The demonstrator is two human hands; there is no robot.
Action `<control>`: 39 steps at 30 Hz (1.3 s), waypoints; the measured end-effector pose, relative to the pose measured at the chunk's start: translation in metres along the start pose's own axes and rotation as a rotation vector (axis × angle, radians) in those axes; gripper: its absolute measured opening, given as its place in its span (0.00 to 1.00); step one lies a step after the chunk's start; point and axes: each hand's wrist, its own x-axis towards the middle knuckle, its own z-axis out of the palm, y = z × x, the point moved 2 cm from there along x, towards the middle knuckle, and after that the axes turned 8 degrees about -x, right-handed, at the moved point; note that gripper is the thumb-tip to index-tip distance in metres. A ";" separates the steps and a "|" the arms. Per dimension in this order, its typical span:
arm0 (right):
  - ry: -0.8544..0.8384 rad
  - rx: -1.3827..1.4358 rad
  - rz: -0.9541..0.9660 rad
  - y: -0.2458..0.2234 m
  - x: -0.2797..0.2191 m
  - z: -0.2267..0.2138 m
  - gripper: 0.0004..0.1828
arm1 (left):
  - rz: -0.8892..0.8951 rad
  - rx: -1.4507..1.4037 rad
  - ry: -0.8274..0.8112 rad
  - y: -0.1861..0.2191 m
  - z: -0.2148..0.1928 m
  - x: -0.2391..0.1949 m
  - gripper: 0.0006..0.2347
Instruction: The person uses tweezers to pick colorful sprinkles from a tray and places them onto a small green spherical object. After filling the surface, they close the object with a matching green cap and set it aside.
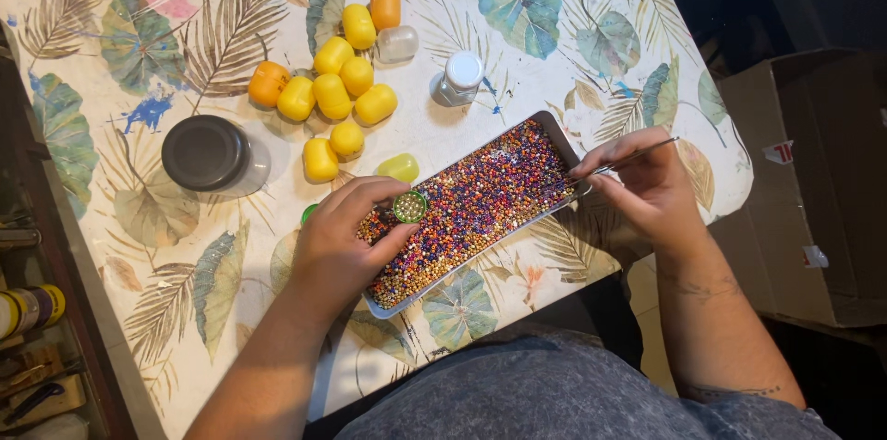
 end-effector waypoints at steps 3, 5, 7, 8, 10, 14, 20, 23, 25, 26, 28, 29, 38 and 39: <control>0.002 0.000 -0.026 0.003 -0.002 0.009 0.21 | 0.051 0.075 -0.005 0.000 0.001 -0.001 0.19; -0.008 -0.015 -0.032 0.002 -0.003 0.010 0.21 | 0.079 0.115 -0.011 0.001 0.001 0.000 0.20; -0.018 -0.025 -0.036 0.001 -0.003 0.012 0.21 | 0.104 0.158 -0.016 0.004 0.000 0.000 0.21; -0.024 -0.050 -0.036 0.000 -0.004 0.013 0.21 | 0.106 0.155 -0.009 0.007 -0.001 0.000 0.20; -0.029 -0.072 -0.035 -0.001 -0.004 0.015 0.20 | 0.107 0.153 -0.003 0.012 -0.002 0.000 0.20; -0.018 -0.105 -0.049 0.001 -0.006 0.017 0.20 | 0.111 0.130 0.022 0.016 -0.001 0.002 0.19; 0.005 -0.102 -0.047 0.001 -0.006 0.018 0.19 | 0.083 0.048 -0.001 0.033 0.005 0.009 0.18; 0.007 -0.089 -0.054 -0.001 -0.003 0.019 0.19 | 0.058 0.038 -0.042 0.040 0.008 0.009 0.18; 0.010 -0.080 -0.055 -0.003 -0.003 0.019 0.19 | 0.050 0.049 -0.062 0.042 0.012 0.009 0.18; 0.025 -0.068 -0.059 -0.003 -0.003 0.019 0.19 | 0.043 0.056 -0.102 0.042 0.015 0.009 0.18; 0.039 -0.055 -0.063 -0.005 -0.002 0.018 0.19 | 0.036 0.062 -0.142 0.041 0.021 0.012 0.18; 0.047 -0.043 -0.068 -0.006 -0.002 0.017 0.19 | 0.032 0.082 -0.191 0.040 0.024 0.013 0.19; 0.114 0.110 -0.162 -0.039 0.008 0.016 0.21 | -0.014 -0.001 -0.371 0.031 0.050 0.044 0.17; 0.125 0.131 -0.166 -0.042 0.008 0.020 0.21 | -0.014 -0.014 -0.387 0.031 0.051 0.047 0.17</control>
